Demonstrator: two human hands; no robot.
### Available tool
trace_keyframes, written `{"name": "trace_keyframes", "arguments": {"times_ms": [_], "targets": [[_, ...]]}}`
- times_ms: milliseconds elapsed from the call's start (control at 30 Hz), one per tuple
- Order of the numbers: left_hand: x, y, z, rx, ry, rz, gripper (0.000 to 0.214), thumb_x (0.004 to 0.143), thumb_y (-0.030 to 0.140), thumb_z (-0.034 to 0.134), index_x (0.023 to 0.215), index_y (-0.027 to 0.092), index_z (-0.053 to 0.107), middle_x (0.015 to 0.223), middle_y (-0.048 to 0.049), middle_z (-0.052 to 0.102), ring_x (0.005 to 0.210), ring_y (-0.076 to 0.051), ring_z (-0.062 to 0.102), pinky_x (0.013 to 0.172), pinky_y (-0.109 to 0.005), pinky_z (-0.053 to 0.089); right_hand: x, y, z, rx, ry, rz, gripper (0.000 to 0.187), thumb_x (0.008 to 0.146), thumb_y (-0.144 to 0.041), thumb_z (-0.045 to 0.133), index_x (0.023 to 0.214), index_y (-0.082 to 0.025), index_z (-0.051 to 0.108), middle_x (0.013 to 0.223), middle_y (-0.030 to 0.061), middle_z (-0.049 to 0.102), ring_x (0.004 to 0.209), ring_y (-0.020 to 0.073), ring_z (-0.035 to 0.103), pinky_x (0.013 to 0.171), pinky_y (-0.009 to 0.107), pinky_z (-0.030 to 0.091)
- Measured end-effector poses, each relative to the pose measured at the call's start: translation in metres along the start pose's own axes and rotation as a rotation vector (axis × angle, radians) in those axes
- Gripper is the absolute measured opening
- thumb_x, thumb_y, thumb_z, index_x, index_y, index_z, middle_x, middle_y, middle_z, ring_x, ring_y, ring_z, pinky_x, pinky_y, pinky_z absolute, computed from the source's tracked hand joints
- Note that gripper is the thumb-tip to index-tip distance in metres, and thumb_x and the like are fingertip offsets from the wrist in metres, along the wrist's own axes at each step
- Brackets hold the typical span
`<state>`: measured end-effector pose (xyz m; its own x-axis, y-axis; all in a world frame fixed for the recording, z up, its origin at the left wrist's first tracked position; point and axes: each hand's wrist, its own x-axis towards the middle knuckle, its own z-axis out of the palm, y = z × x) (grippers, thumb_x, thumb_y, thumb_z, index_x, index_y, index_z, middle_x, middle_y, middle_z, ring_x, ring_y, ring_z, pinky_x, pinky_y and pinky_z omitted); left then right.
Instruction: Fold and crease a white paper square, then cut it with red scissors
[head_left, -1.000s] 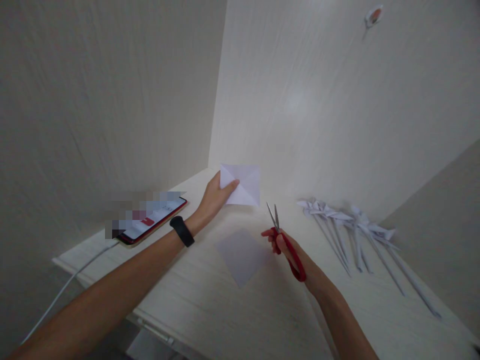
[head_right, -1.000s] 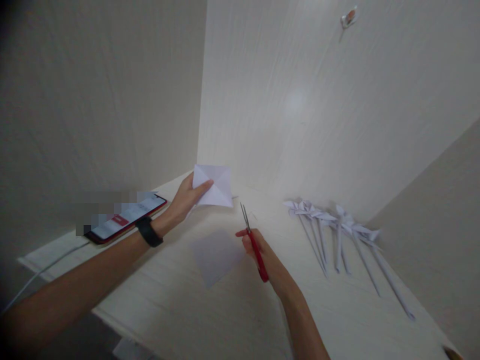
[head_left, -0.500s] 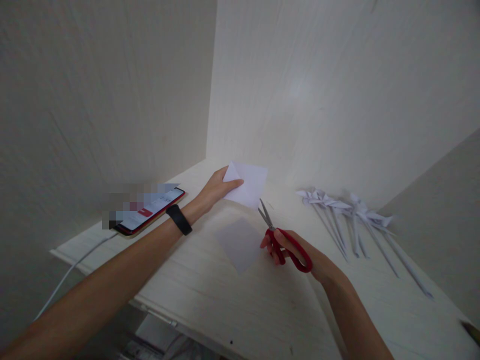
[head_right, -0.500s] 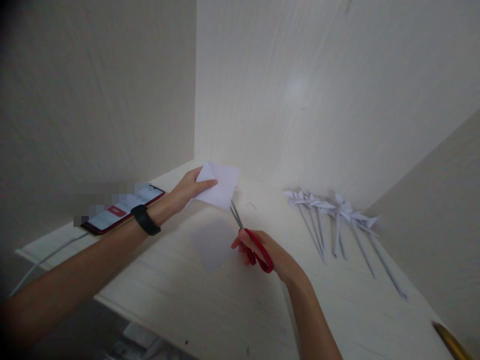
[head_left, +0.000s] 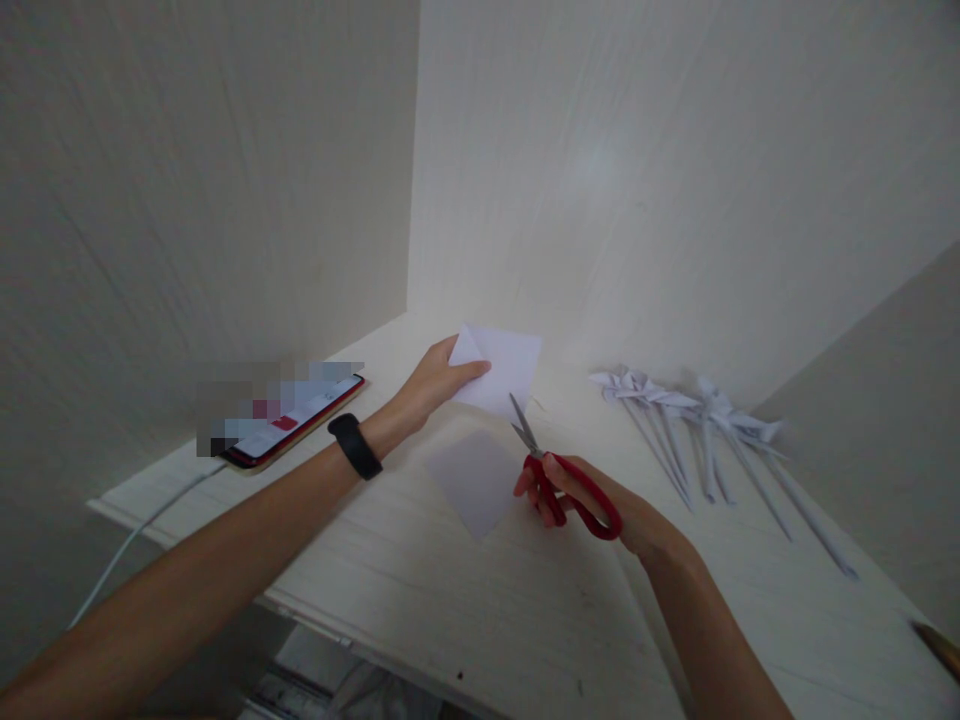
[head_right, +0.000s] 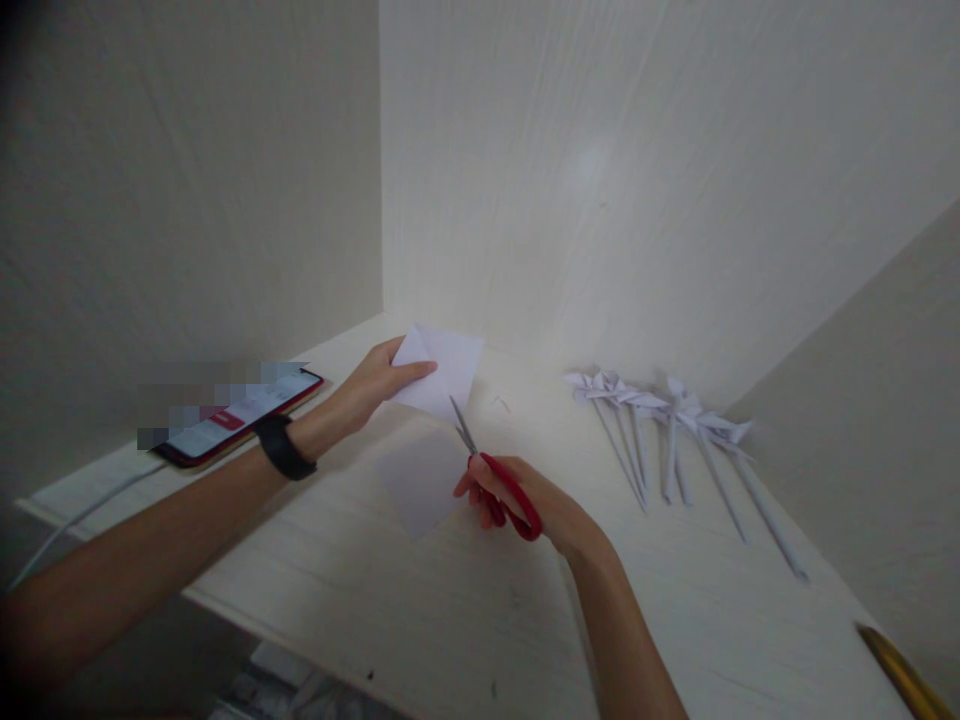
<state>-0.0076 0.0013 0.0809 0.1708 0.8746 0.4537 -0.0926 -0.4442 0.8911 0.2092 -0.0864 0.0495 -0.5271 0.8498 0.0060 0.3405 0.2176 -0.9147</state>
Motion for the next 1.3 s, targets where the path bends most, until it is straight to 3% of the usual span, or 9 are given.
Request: {"name": "trace_keyframes", "arguments": {"times_ms": [167, 1300], "targets": [[-0.0005, -0.0020, 0.0006, 0.005, 0.006, 0.014, 0.030, 0.075, 0.027, 0.069, 0.102, 0.014, 0.063, 0.103, -0.0097, 0.073, 0.080, -0.021, 0.068, 0.068, -0.029, 0.052, -0.0003, 0.0016, 0.0016, 0.018, 0.005, -0.005, 0.069, 0.084, -0.077, 0.040, 0.086, -0.013, 0.066, 0.068, 0.0024, 0.053, 0.061, 0.0148, 0.050, 0.059, 0.029, 0.037], [0.0002, -0.0007, 0.0011, 0.060, -0.013, 0.056, 0.033, 0.074, 0.028, 0.071, 0.102, 0.013, 0.064, 0.103, -0.0094, 0.072, 0.084, -0.021, 0.067, 0.070, -0.029, 0.052, -0.0016, -0.0015, 0.0023, 0.049, -0.006, -0.059, 0.064, 0.090, -0.070, 0.039, 0.089, -0.014, 0.069, 0.067, 0.0025, 0.057, 0.059, 0.0132, 0.046, 0.057, 0.027, 0.035]]}}
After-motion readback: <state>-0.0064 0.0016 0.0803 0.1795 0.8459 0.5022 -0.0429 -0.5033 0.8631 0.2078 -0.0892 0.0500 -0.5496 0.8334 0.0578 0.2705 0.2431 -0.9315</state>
